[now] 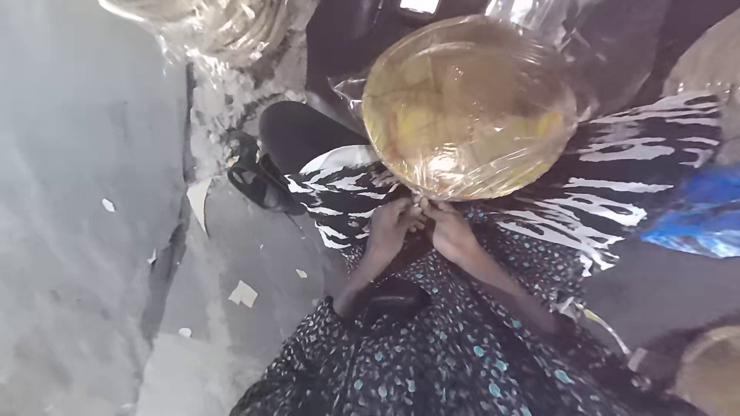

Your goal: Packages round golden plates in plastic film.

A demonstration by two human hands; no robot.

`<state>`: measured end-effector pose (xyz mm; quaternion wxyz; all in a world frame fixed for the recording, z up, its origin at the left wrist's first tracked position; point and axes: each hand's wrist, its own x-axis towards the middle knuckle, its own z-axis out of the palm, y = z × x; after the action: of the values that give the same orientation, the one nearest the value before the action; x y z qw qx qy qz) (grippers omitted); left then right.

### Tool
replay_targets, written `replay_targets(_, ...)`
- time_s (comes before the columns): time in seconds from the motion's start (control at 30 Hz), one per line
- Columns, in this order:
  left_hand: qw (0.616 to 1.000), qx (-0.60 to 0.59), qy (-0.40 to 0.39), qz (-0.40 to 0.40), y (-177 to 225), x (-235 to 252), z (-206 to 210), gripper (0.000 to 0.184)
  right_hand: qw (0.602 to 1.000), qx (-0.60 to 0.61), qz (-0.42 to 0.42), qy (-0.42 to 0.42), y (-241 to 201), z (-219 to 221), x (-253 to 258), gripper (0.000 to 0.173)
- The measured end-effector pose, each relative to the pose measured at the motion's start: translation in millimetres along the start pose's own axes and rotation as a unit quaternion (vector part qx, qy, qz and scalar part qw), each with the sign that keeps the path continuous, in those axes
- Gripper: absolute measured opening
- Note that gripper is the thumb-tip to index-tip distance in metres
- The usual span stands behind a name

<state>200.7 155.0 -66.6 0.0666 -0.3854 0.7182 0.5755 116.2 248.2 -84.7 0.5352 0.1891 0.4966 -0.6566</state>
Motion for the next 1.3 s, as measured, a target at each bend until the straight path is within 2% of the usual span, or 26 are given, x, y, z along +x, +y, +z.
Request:
replay_targets(0.1, 0.989, 0.128, 0.06, 0.048, -4.1, -0.4, -0.5, 0.017, 0.998, -0.041, -0.021, 0.036, 3.0, 4.3, -3.8, 0.013)
replay_targets(0.2, 0.97, 0.189, 0.127, 0.084, -8.6, 3.3, 2.5, 0.014, 0.989, -0.11, -0.058, 0.08, 3.1, 8.8, -12.6, 0.023)
replay_targets(0.3, 0.934, 0.236, 0.2, 0.18, -22.9, 6.6, 6.2, 0.011, 0.973, -0.19, -0.097, 0.083, 8.5, 14.8, -18.7, 0.008)
replay_targets(0.4, 0.891, 0.252, 0.242, 0.289, -47.3, 19.9, 8.0, 0.009, 0.969, -0.209, -0.087, 0.096, 10.1, 28.5, -15.4, 0.024)
replay_targets(0.47, 0.876, 0.258, 0.251, 0.322, -52.1, 24.5, 4.8, 0.011, 0.969, -0.207, -0.083, 0.104, 10.1, 32.8, -13.3, 0.028)
replay_targets(0.6, 0.871, 0.261, 0.239, 0.342, -55.7, 22.6, 3.6, 0.007, 0.967, -0.206, -0.096, 0.117, 14.8, 24.2, -8.9, 0.027)
replay_targets(0.77, 0.879, 0.252, 0.216, 0.344, -58.0, 17.9, 0.8, 0.007, 0.95, -0.291, -0.085, 0.081, 8.5, 15.8, -15.4, 0.029)
replay_targets(0.9, 0.883, 0.241, 0.223, 0.336, -55.5, 17.9, 2.1, 0.007, 0.95, -0.278, -0.077, 0.118, 9.1, 23.1, -16.4, 0.026)
replay_targets(1.1, 0.856, 0.283, 0.253, 0.351, -54.4, 20.0, 4.0, 0.005, 0.935, -0.323, -0.114, 0.093, 11.9, 19.1, -18.4, 0.032)
replay_targets(1.2, 0.885, 0.264, 0.208, 0.322, -50.2, 15.1, 2.0, 0.008, 0.937, -0.317, -0.111, 0.099, 9.2, 22.9, -14.5, 0.032)
replay_targets(1.3, 0.934, 0.169, 0.166, 0.267, -45.7, 1.3, -2.4, 0.025, 0.949, -0.277, -0.113, 0.098, 8.5, 23.1, -9.2, 0.027)
